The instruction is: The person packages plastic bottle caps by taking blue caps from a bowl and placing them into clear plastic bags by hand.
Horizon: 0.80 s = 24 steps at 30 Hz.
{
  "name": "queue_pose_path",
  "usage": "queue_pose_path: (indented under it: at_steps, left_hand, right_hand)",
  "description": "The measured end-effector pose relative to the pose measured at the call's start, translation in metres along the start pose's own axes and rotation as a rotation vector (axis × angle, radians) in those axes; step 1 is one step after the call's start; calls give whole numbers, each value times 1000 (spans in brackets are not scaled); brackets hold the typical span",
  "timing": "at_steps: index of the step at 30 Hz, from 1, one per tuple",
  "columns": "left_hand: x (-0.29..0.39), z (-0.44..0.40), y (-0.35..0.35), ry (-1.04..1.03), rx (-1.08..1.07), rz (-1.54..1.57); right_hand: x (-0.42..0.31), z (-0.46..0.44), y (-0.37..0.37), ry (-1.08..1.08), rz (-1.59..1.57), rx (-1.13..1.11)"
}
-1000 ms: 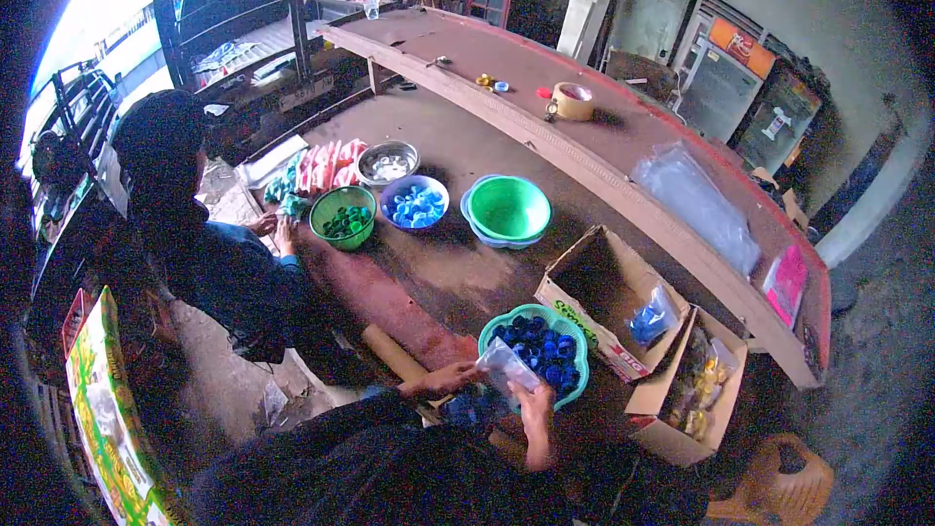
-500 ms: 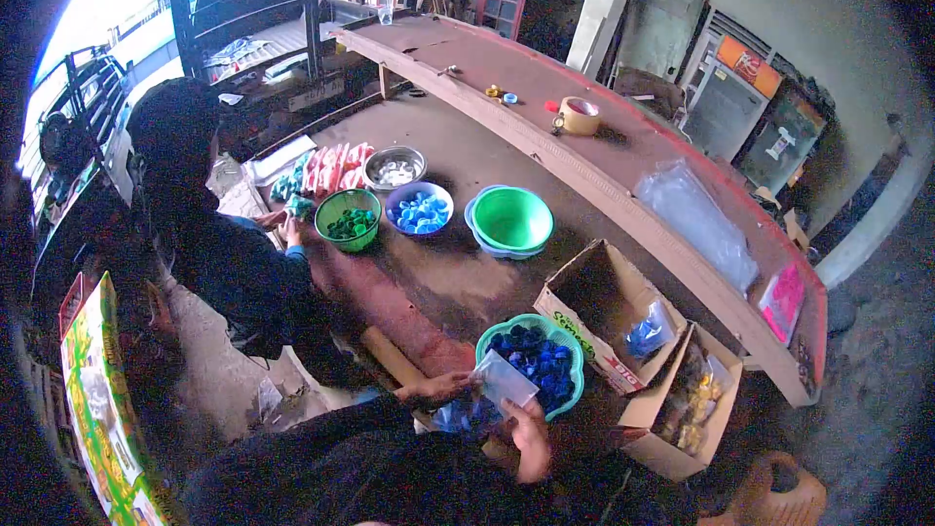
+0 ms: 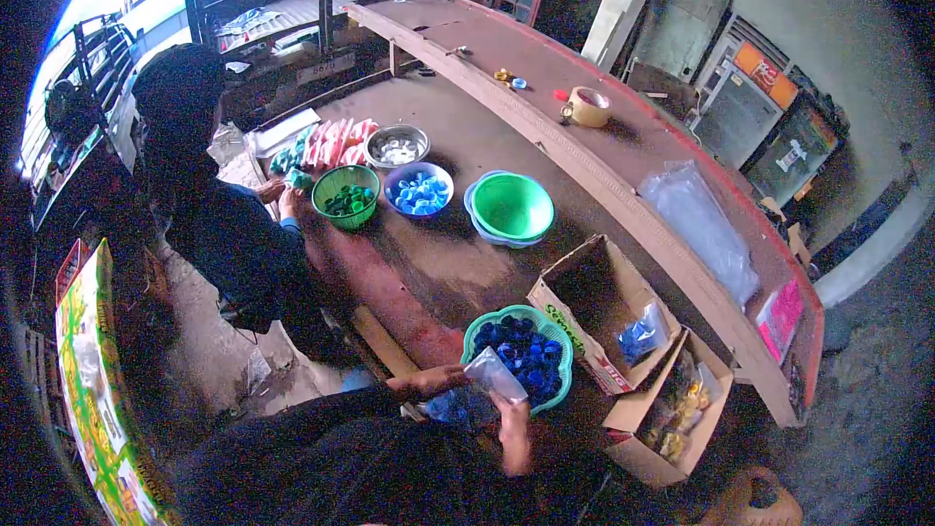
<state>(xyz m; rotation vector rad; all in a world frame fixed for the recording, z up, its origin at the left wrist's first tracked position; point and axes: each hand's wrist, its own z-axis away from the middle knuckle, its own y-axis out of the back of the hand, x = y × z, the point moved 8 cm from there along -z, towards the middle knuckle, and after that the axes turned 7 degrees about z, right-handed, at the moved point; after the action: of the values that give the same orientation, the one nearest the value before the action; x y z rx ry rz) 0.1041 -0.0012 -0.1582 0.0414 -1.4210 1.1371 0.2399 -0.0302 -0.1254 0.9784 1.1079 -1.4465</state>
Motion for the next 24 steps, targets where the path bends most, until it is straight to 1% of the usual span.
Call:
queue_pose_path:
  at_steps: [2, 3, 5, 6, 7, 9, 10, 11, 12, 13, 14, 15, 17, 18, 19, 21, 22, 23, 24]
  left_hand:
    - [46, 21, -27, -557, -326, -108]
    - [46, 19, -29, -547, -333, -107]
    - [9, 1, -14, 2, -105, 106]
    - [10, 0, -15, 12, -109, 103]
    - [11, 2, -20, 108, -96, 146]
    - [15, 14, -42, 339, -77, 231]
    - [34, 27, -59, 441, -15, 179]
    - [92, 57, -96, 600, 198, -101]
    - [64, 35, -75, 485, 87, -110]
    - [31, 13, -47, 363, -23, -111]
    - [18, 7, -37, 309, -50, -52]
    - [15, 3, -33, 252, -74, 6]
    - [19, 4, -35, 338, -25, 91]
    - [12, -3, -28, 301, 6, 107]
    - [16, -3, -34, 318, -2, 104]
    - [24, -2, -36, 363, 96, 72]
    - [19, -6, -30, 396, 121, 1]
    - [16, -7, -24, 400, 120, -3]
    - [23, -10, -21, 257, -7, -243]
  right_hand:
    - [2, 1, 6, 16, 39, 29]
    - [2, 1, 9, 32, 80, 55]
    - [7, 1, 16, 43, 101, 88]
    - [8, 1, 20, 55, 129, 111]
    - [2, 1, 20, 54, 123, 120]
    - [-31, 8, 10, 169, 184, 126]
    - [-38, 8, 8, 148, 173, 155]
    - [-47, 9, 2, 169, 102, 116]
    - [-50, 13, 0, 186, 32, 81]
    - [-28, 9, 10, 92, 90, 136]
    - [-23, 4, 16, 200, 229, 128]
    - [-18, 4, 20, 189, 234, 139]
    - [-4, 4, 24, 165, 234, 172]
    - [2, 2, 25, 177, 205, 190]
    - [3, 1, 26, 196, 176, 204]
    - [4, 1, 27, 212, 172, 188]
    - [0, 3, 26, 217, 203, 202]
    - [-4, 3, 26, 223, 236, 214]
    - [1, 1, 28, 224, 232, 217]
